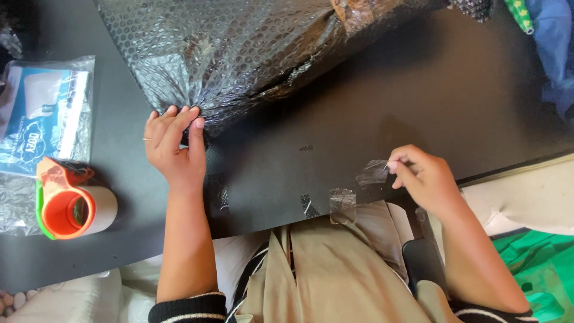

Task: Securing a bubble-wrapped package using a tape dispenser by applying multiple small strips of tape.

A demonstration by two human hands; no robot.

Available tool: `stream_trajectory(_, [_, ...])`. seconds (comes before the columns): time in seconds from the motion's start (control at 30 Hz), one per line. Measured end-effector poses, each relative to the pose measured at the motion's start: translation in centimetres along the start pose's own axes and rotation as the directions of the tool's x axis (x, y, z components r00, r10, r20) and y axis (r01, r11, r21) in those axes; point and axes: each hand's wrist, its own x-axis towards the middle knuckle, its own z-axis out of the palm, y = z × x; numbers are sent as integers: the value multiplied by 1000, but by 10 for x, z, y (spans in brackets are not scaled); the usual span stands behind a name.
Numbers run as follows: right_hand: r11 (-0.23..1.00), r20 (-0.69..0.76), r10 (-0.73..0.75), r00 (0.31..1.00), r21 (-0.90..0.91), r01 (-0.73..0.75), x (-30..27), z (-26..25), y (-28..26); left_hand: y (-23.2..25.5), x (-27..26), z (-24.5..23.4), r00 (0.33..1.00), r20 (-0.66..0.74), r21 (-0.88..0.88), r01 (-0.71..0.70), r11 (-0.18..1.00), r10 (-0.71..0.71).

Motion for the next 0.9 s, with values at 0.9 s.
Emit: stream_trajectory(0.9, [87,-112,-991,68,-167,982,162,109,-209,5,8,0,997,-39,-32,60,998,-61])
